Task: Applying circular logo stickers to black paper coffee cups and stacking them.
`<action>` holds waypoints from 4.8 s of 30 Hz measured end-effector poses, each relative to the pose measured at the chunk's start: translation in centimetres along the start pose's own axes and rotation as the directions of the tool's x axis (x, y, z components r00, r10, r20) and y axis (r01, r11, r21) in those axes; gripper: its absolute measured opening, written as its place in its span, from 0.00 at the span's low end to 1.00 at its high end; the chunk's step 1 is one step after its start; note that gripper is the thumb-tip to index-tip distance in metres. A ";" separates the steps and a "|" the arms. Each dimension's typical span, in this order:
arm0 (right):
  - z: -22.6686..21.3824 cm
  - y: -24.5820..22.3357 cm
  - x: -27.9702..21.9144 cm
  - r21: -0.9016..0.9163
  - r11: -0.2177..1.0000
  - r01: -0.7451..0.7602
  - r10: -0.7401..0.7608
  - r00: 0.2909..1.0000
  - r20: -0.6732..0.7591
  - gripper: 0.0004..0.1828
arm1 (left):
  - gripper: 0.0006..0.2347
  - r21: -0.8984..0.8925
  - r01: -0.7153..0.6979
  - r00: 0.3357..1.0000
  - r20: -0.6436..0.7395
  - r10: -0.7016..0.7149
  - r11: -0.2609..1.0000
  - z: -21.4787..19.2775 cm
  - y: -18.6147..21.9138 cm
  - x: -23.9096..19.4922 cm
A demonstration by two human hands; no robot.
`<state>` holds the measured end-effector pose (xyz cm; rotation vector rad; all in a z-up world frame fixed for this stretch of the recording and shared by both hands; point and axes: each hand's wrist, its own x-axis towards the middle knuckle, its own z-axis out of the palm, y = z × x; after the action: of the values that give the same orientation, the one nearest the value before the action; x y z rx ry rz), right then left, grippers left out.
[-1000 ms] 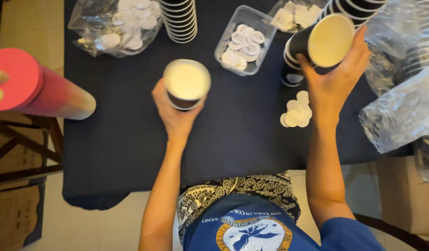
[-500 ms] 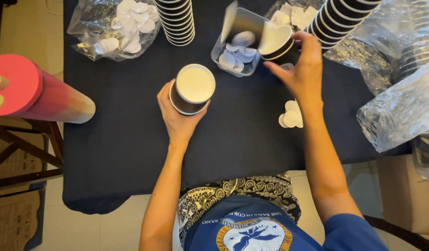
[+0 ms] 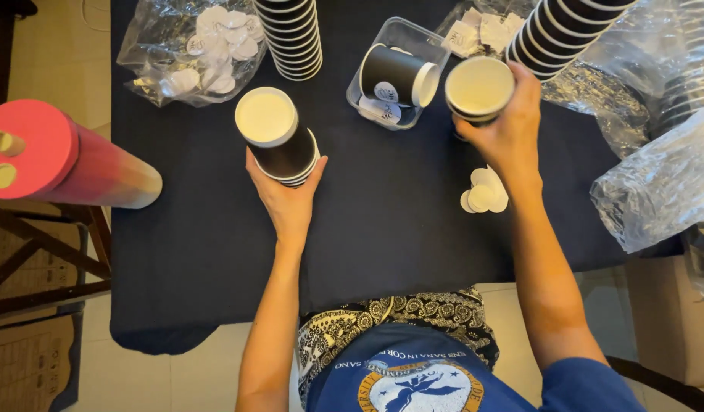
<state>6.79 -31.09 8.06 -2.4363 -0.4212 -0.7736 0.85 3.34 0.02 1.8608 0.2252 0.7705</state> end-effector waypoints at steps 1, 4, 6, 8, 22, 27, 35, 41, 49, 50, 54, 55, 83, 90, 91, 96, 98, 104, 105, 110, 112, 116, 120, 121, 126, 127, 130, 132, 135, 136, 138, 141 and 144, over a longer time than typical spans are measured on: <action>-0.3 0.2 -0.7 0.006 0.996 -0.089 0.089 0.996 0.009 0.48 | 0.49 0.005 0.015 1.000 0.002 -0.015 1.000 0.0 0.1 0.0; -1.6 0.5 -2.1 -0.036 0.977 -0.209 0.211 0.975 0.063 0.54 | 0.49 0.012 0.009 1.000 0.005 -0.009 1.000 0.1 0.1 0.0; -2.5 -0.9 -1.8 -0.077 0.970 -0.231 0.238 0.965 0.107 0.59 | 0.49 0.018 -0.015 1.000 -0.006 0.015 1.000 0.1 0.0 0.0; -3.6 -3.9 -0.9 -0.272 0.944 -0.187 0.192 0.981 -0.008 0.57 | 0.48 0.027 0.020 1.000 0.005 -0.020 0.999 0.1 0.1 0.0; 11.2 -5.0 7.5 -0.631 0.768 0.109 -0.004 0.986 0.166 0.68 | 0.47 0.014 0.011 1.000 0.012 -0.011 1.000 -0.2 0.5 0.1; 1.7 -3.1 4.3 0.127 0.992 0.017 -0.007 0.997 -0.078 0.59 | 0.46 0.031 -0.001 1.000 0.004 0.001 1.000 0.0 0.2 0.1; -0.3 0.0 1.1 0.049 0.997 -0.065 0.078 0.924 -0.375 0.59 | 0.45 0.039 0.077 0.997 0.014 -0.077 0.996 -0.2 1.2 0.1; 0.3 -0.2 -1.7 -0.339 0.897 -0.283 0.186 0.939 -0.291 0.66 | 0.44 0.050 0.010 1.000 -0.007 -0.010 0.999 -0.1 0.4 0.1; -0.9 -13.9 0.1 0.229 0.965 0.129 -0.131 0.991 -0.010 0.43 | 0.42 0.095 -0.294 0.955 -0.013 0.296 0.951 -0.3 0.3 -0.2; -0.1 -15.3 -0.1 0.400 0.912 0.093 -0.148 0.983 0.109 0.52 | 0.40 0.066 -0.358 0.934 0.028 0.357 0.931 -0.5 0.9 -0.1; 6.3 -18.4 -1.6 0.818 0.565 -0.105 -0.030 0.989 0.148 0.62 | 0.34 0.029 -0.432 0.902 0.036 0.431 0.902 0.4 1.0 -0.3; 7.9 -18.6 -1.9 0.832 0.548 -0.089 0.049 0.996 0.075 0.60 | 0.34 0.024 -0.463 0.886 0.021 0.463 0.886 1.0 -0.1 -0.4; 2.6 -12.5 -6.3 0.372 -0.829 -0.416 0.167 0.451 0.877 0.36 | 0.51 -0.567 0.064 0.905 0.381 0.192 0.821 -0.1 7.5 -5.5; 8.2 -8.8 -4.4 0.442 0.143 -0.885 0.461 0.455 0.762 0.40 | 0.45 -0.416 0.203 0.900 0.435 -0.002 0.887 3.5 2.3 -4.8; 9.3 -6.7 -2.8 0.463 0.688 -0.558 0.386 0.823 0.417 0.24 | 0.50 -0.237 0.279 0.862 0.490 -0.134 0.931 2.5 3.9 -3.3; 15.2 -0.4 4.0 0.047 0.998 -0.042 0.029 0.967 0.253 0.15 | 0.49 -0.044 0.289 0.840 0.490 -0.232 0.956 2.2 5.5 -1.5; 18.8 1.4 5.2 -0.101 0.995 -0.012 0.055 0.898 0.436 0.26 | 0.50 -0.059 0.296 0.836 0.499 -0.229 0.953 2.8 4.2 -1.9; 21.7 3.6 6.0 -0.016 0.978 -0.207 0.190 0.856 0.480 0.24 | 0.47 -0.160 0.175 0.854 0.516 -0.069 0.971 3.9 2.6 -2.9; 21.0 3.0 5.9 -0.018 0.977 -0.212 0.194 0.853 0.484 0.24 | 0.47 -0.158 0.181 0.851 0.519 -0.074 0.971 4.0 2.2 -3.1; 16.4 0.2 6.1 0.147 0.954 -0.261 0.187 0.902 0.389 0.13 | 0.50 -0.148 0.069 0.824 0.566 0.027 0.986 4.5 0.9 -3.6; 13.7 -1.8 6.0 0.121 0.957 -0.262 0.201 0.907 0.370 0.10 | 0.55 -0.193 0.147 0.803 0.596 -0.003 0.970 3.2 1.7 -3.4; 7.0 -5.6 3.7 0.148 0.984 -0.098 0.074 0.984 0.165 0.04 | 0.50 -0.235 0.151 0.875 0.484 -0.019 0.960 -0.4 4.5 -4.3; -1.5 -10.3 -1.3 0.340 0.940 0.010 -0.065 0.986 0.150 0.13 | 0.17 -0.233 0.128 0.958 0.281 -0.059 0.964 -1.5 7.1 -8.4; -2.4 -10.2 -3.0 0.350 0.937 -0.015 -0.057 0.979 0.194 0.15 | 0.12 -0.279 0.226 0.921 0.374 -0.110 0.933 -1.3 7.1 -9.3; -3.4 -11.8 -9.8 0.427 0.904 -0.035 -0.040 0.985 0.166 0.17 | 0.12 -0.393 0.486 0.766 0.621 -0.165 0.781 -1.2 9.7 -11.3; -3.5 -12.5 -10.5 0.434 0.900 -0.039 -0.017 0.992 0.125 0.16 | 0.13 -0.385 0.502 0.760 0.624 -0.181 0.775 -1.2 10.1 -11.4; -3.6 -13.5 -11.6 0.499 0.864 -0.073 0.044 0.997 0.069 0.14 | 0.11 -0.384 0.505 0.765 0.613 -0.196 0.773 -1.4 11.0 -11.4; -3.4 -13.5 -12.4 0.557 0.824 -0.101 0.081 0.995 0.060 0.13 | 0.09 -0.388 0.494 0.778 0.597 -0.196 0.778 -1.7 11.2 -11.2; -2.6 -13.1 -14.0 0.817 0.465 -0.341 0.323 0.925 0.202 0.17 | 0.08 -0.370 0.462 0.799 0.568 -0.197 0.806 -2.2 11.4 -10.9; -2.2 -13.0 -14.3 0.788 0.416 -0.454 0.431 0.861 0.269 0.18 | 0.08 -0.370 0.466 0.799 0.565 -0.204 0.804 -2.1 11.5 -10.9; -1.7 -13.2 -14.4 0.751 0.352 -0.559 0.533 0.779 0.330 0.19 | 0.08 -0.368 0.472 0.798 0.565 -0.210 0.801 -2.0 11.9 -11.0; -1.7 -13.8 -13.8 0.673 0.453 -0.585 0.611 0.753 0.244 0.11 | 0.11 -0.319 0.353 0.859 0.484 -0.169 0.880 -1.8 12.2 -11.0; -1.9 -13.7 -13.2 0.553 0.815 -0.173 0.272 0.957 -0.101 0.07 | 0.11 -0.235 -0.020 0.974 0.215 0.072 0.972 -1.7 12.4 -11.5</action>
<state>-10.41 -22.89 6.88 -1.8274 -0.2334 -0.6509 -11.45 -6.22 6.77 1.7167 -0.0504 0.5866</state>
